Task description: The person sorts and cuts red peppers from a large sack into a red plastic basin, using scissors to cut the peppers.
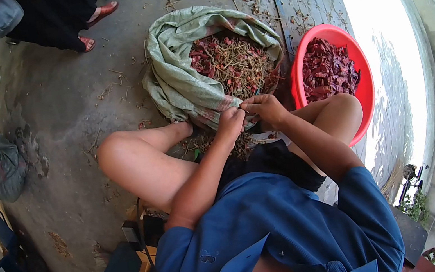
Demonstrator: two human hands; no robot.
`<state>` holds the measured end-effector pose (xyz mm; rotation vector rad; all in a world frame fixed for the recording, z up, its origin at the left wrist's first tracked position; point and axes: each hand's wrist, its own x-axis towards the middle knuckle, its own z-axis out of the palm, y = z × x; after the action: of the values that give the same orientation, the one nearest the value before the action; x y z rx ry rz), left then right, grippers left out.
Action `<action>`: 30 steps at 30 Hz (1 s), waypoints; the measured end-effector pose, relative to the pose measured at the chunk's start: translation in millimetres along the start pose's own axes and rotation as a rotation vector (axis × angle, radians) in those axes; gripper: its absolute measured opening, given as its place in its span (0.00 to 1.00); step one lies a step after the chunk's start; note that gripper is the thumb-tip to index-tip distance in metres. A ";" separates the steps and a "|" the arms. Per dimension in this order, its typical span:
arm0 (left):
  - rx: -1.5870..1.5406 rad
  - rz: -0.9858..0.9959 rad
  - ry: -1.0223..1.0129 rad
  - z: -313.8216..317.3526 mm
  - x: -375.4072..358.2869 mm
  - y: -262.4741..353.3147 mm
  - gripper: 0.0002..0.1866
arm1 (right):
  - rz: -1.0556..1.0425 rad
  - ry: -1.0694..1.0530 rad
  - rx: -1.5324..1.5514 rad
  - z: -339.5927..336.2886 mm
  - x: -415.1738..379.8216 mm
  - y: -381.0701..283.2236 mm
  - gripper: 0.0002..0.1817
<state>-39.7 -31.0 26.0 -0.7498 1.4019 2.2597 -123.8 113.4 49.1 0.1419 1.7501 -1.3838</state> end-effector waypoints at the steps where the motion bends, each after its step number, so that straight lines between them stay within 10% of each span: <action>1: -0.010 -0.008 -0.002 -1.6 0.5 -2.3 0.09 | 0.009 0.005 -0.006 1.9 -1.3 3.0 0.10; 22: -0.163 0.084 -0.082 13.6 -1.0 20.0 0.09 | 0.023 0.027 0.891 11.1 10.3 13.8 0.06; 30: -0.124 0.045 -0.069 14.3 -4.9 16.8 0.10 | -0.085 0.014 0.531 -13.8 11.3 20.8 0.08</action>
<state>-48.8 -25.6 46.0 -0.6769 1.2695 2.4012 -126.5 128.1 26.2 0.3681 1.3744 -1.8891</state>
